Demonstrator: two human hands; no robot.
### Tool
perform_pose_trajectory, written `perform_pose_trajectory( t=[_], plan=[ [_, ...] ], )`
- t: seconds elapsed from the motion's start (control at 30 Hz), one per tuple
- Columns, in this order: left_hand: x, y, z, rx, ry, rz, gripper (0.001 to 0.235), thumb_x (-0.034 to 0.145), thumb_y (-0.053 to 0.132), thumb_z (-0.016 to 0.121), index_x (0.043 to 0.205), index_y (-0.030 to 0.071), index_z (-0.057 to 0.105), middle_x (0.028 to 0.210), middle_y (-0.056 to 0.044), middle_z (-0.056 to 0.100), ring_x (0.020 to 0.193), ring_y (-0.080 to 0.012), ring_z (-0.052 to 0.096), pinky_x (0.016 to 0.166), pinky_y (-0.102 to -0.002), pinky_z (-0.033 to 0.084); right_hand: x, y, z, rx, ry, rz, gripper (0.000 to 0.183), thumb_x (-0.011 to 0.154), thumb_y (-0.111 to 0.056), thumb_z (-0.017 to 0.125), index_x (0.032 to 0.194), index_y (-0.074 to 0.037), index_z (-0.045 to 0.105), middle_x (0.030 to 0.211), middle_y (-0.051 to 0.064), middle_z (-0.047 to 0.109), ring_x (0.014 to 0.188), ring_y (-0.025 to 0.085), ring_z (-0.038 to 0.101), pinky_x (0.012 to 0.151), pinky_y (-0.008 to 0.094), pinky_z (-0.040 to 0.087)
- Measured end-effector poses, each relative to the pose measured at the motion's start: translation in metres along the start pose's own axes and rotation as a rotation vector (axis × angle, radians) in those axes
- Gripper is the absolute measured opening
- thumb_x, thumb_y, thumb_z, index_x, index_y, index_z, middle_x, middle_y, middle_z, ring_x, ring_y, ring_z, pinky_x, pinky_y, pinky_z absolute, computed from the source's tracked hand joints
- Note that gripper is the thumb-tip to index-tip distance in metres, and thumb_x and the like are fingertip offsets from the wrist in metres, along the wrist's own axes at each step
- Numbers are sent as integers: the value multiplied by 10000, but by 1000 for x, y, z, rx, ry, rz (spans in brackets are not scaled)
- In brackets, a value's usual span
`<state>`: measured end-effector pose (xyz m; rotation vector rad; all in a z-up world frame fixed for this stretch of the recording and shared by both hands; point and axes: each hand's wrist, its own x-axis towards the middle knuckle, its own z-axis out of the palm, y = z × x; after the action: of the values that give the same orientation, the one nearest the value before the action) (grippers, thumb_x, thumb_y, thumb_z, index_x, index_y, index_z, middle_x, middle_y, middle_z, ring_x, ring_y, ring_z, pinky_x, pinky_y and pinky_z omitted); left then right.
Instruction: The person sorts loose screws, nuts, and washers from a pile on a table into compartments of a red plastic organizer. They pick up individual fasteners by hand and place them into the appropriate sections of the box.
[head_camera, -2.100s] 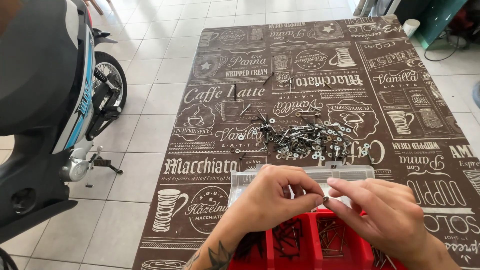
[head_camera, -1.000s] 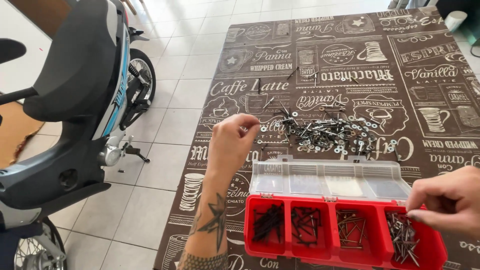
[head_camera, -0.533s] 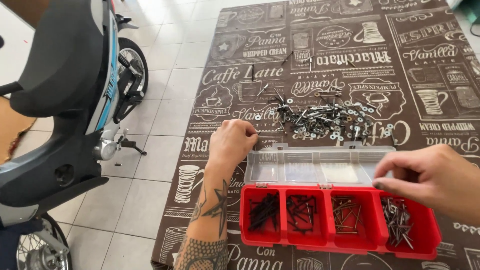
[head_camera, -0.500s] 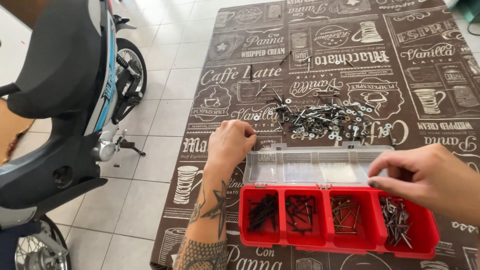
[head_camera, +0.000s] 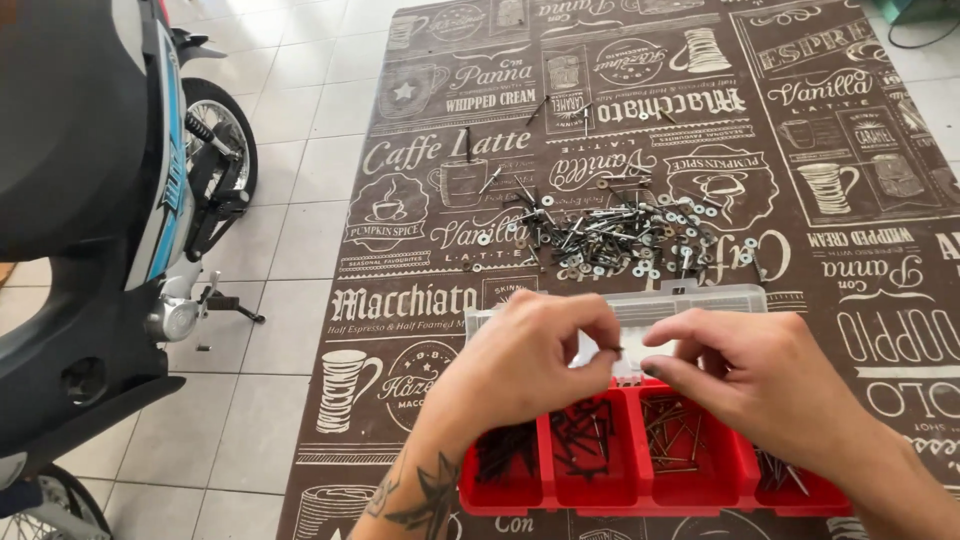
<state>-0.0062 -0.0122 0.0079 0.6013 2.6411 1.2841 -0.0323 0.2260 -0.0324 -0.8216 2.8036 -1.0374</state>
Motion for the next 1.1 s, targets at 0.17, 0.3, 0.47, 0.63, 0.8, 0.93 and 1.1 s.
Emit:
perform_pose_trajectory(
  t=[0.17, 0.3, 0.47, 0.63, 0.8, 0.93, 1.1],
  plan=[
    [3, -5, 9, 58, 30, 186, 135, 863, 127, 613, 961, 115, 705, 910, -6, 747, 798, -197, 691, 744, -355, 519, -1, -2, 3, -4, 61, -81, 178, 821, -339, 755, 968, -256, 811, 645, -90, 772, 448, 71, 579, 527, 255, 471],
    [1, -5, 7, 44, 61, 225, 78, 879, 161, 716, 955, 150, 704, 907, 16, 727, 808, -175, 692, 747, -335, 517, 0, -6, 2, -2, 89, -127, 95, 832, -241, 756, 920, -232, 792, 702, -106, 773, 459, 84, 557, 528, 266, 458],
    [-1, -5, 8, 35, 77, 252, 161, 870, 99, 685, 1005, 181, 713, 882, 15, 682, 717, -171, 631, 667, -331, 483, 1, -8, 2, 1, 72, -117, 196, 847, -276, 739, 1035, -245, 785, 708, -100, 754, 440, 95, 497, 527, 264, 442],
    [0, -6, 10, 57, 67, 262, 134, 862, 104, 686, 985, 152, 668, 874, 9, 685, 719, -168, 621, 665, -329, 488, -1, -4, 6, -12, 114, -176, 205, 848, -245, 742, 1050, -220, 769, 801, -94, 770, 464, 90, 545, 534, 253, 476],
    [-2, -6, 10, 59, 89, 287, 108, 894, 136, 716, 938, 153, 619, 819, 23, 659, 691, -156, 582, 643, -321, 476, -2, -6, 5, -4, 136, -254, 148, 866, -201, 724, 1009, -187, 759, 899, -55, 782, 698, 102, 717, 674, 256, 550],
    [-4, -1, 6, -54, 123, 308, 109, 901, 96, 727, 978, 151, 672, 928, 36, 724, 755, -143, 628, 690, -292, 517, -2, 1, 9, -17, 129, -256, 120, 886, -176, 684, 988, -155, 745, 950, -35, 789, 779, 135, 750, 710, 287, 570],
    [-5, 1, 6, -79, 105, 325, 101, 935, 91, 720, 1012, 153, 699, 947, 34, 753, 822, -146, 683, 680, -284, 526, -3, -4, 5, 2, 112, -287, 97, 898, -165, 669, 967, -138, 732, 955, -42, 783, 766, 129, 735, 709, 278, 573]
  ],
)
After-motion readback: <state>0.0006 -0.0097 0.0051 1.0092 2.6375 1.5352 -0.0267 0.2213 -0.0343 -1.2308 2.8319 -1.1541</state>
